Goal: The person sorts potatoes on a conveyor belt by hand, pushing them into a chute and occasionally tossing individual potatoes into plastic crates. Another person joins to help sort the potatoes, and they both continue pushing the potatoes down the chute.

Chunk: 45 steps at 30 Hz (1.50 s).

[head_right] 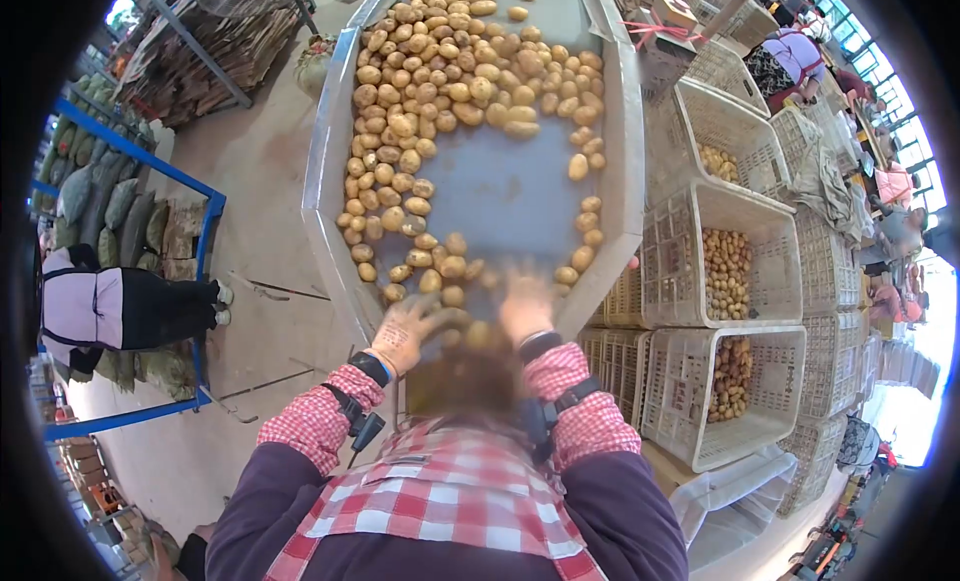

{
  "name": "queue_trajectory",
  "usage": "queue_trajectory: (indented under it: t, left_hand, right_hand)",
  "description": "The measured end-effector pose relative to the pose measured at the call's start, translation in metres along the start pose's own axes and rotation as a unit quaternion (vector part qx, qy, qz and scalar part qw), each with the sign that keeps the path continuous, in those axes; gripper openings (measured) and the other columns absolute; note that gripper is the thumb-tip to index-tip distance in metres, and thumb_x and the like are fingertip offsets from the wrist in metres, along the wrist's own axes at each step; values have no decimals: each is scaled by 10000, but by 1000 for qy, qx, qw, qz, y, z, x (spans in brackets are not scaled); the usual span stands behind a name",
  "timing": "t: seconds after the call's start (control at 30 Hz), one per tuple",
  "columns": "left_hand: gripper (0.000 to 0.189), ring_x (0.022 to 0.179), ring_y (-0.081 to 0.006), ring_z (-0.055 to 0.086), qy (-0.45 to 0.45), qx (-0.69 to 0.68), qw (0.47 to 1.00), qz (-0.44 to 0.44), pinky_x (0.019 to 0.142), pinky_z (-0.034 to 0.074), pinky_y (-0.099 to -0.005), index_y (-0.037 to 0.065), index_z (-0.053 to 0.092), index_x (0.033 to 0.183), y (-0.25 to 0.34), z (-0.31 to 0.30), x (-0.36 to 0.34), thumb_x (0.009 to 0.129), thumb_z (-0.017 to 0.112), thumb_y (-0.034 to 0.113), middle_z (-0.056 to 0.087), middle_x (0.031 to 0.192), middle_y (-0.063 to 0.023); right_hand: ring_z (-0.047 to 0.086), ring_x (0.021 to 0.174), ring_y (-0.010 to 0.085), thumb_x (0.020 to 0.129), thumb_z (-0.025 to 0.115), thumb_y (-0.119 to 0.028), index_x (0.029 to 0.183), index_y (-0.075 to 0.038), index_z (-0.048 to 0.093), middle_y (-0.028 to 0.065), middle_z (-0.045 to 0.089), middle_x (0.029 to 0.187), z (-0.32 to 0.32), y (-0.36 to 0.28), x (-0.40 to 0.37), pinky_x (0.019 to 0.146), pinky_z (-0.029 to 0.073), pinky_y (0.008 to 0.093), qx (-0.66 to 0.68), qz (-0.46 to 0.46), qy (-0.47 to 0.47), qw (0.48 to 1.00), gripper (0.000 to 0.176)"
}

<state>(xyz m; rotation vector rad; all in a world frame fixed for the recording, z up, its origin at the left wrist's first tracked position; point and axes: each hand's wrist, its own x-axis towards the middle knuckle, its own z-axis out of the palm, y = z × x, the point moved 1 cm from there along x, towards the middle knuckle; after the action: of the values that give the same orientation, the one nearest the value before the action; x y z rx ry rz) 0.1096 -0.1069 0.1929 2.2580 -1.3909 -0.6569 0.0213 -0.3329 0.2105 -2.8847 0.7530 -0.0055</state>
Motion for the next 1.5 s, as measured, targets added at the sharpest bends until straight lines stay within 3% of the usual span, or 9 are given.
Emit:
queue_trajectory:
  t: [0.13,0.3,0.47,0.73,0.9,1.03,1.3,1.43,1.5]
  left_hand:
    - [707,1394,-465,413,110,176,962,-176,1146,385,-552,233,491,1525,-18,18,17,864,710,352,431,1549,-175]
    - [640,1463,-458,337,-74,178,981,23,1185,351,-543,212,496,1517,0,8,13,906,652,326,436,1555,-124]
    - [553,1349,-373,462,45,173,982,52,1045,486,-482,239,524,1475,-8,17,20,929,609,264,466,1526,-77]
    - [523,1194,-313,562,-9,113,993,13,869,547,-404,242,557,1412,-10,24,23,893,619,228,518,1458,-89]
    - [521,1167,-303,565,-16,86,996,19,845,542,-394,231,565,1395,-9,19,24,877,627,230,538,1429,-77]
    - [520,1154,-284,561,63,108,991,56,849,539,-395,238,571,1391,-6,18,20,873,623,237,558,1372,-59]
    - [442,1123,-273,574,57,111,990,69,892,530,-388,207,608,1326,-10,30,20,886,610,246,592,1248,-44]
    - [363,1127,-257,589,85,49,994,56,932,520,-383,160,636,1238,-5,22,20,887,608,249,620,1222,-48]
    - [362,1121,-269,603,35,19,998,41,933,518,-405,142,632,1253,-6,30,19,904,604,236,627,1227,-69]
  right_hand:
    - [521,1382,371,926,530,-100,1415,-150,618,227,605,1417,21,10,32,1194,383,448,77,-35,-139,987,499]
    - [609,1229,357,904,502,-20,1332,-122,654,165,677,1310,-17,-3,185,1066,477,454,140,-160,156,965,466]
    - [614,1229,401,941,570,-100,1349,-205,598,232,565,1376,-44,-78,298,998,528,491,36,-65,-42,996,421]
    - [643,1209,385,936,658,-156,1286,-155,624,190,665,1261,-16,-70,225,1008,539,420,124,-26,-56,990,352]
    - [631,897,127,982,655,-26,1379,-58,586,43,644,1128,-21,11,187,756,542,274,658,31,3,752,404]
    - [657,946,151,971,688,-154,1221,-76,685,87,707,1043,-65,47,247,834,523,308,308,-7,163,937,262]
    - [668,1024,443,909,701,-270,1401,-221,561,202,681,1112,16,-11,236,879,544,520,117,-6,34,993,514]
    - [660,1031,377,884,697,-129,1368,-141,583,149,650,1093,43,-47,149,878,561,465,214,-144,114,959,497]
    - [660,995,262,921,658,-78,1372,-111,559,82,643,1094,69,-47,145,860,570,398,591,-19,32,806,462]
